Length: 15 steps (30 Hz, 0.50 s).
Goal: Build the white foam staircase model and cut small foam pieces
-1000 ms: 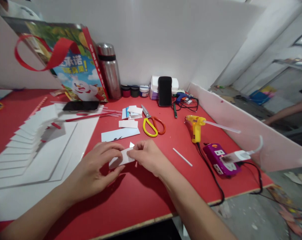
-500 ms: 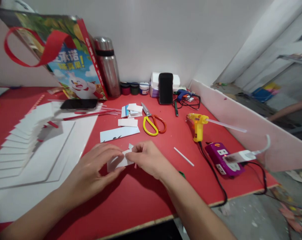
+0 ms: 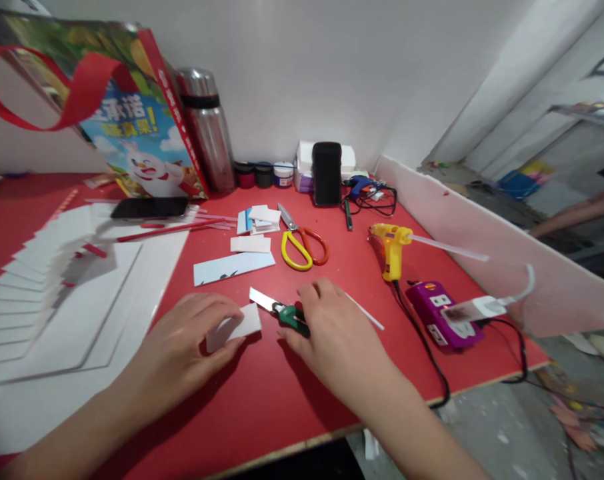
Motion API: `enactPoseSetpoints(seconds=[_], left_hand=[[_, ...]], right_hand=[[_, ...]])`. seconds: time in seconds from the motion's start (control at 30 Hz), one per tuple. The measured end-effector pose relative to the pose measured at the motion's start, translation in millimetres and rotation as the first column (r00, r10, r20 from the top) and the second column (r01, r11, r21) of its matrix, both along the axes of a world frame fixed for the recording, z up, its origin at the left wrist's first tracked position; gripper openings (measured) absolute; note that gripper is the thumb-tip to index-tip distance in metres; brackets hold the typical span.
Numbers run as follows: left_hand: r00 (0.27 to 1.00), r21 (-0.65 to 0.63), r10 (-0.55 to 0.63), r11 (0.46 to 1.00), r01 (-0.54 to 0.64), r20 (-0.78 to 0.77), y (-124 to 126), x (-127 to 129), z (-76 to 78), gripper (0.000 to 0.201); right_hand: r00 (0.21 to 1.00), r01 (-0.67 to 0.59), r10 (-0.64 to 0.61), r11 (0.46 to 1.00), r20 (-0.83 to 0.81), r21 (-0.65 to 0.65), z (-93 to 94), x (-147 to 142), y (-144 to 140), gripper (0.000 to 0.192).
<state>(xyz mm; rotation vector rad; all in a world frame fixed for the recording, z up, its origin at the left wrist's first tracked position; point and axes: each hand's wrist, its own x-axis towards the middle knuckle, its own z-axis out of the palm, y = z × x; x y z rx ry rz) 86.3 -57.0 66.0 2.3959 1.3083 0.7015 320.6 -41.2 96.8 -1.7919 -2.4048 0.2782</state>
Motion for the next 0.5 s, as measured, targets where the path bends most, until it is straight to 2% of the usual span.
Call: enactPoseSetpoints(seconds=[0.1, 0.2, 0.33, 0.5], left_hand=[[0.999, 0.002, 0.020, 1.000, -0.020, -0.046, -0.3, 4.4, -4.0, 0.011], [0.994, 0.003, 0.021, 1.000, -0.020, -0.111, 0.3, 8.5, -5.7, 0.013], [0.988, 0.008, -0.008, 1.000, 0.010, -0.153, 1.9, 11.8, -5.5, 0.015], [0.980, -0.015, -0.034, 0.999, 0.032, -0.194, 2.4, 15.6, -6.3, 0.020]], right_hand=[[0.994, -0.077, 0.077, 0.997, 0.079, -0.009, -9.8, 6.8, -5.4, 0.019], [0.991, -0.078, 0.075, 0.997, 0.107, 0.024, -16.5, 10.2, -5.7, 0.005], [0.994, 0.009, -0.010, 1.000, 0.112, 0.010, -18.5, 16.0, -7.3, 0.014], [0.996, 0.080, -0.082, 0.994, -0.023, -0.075, -13.1, 17.7, -10.6, 0.015]])
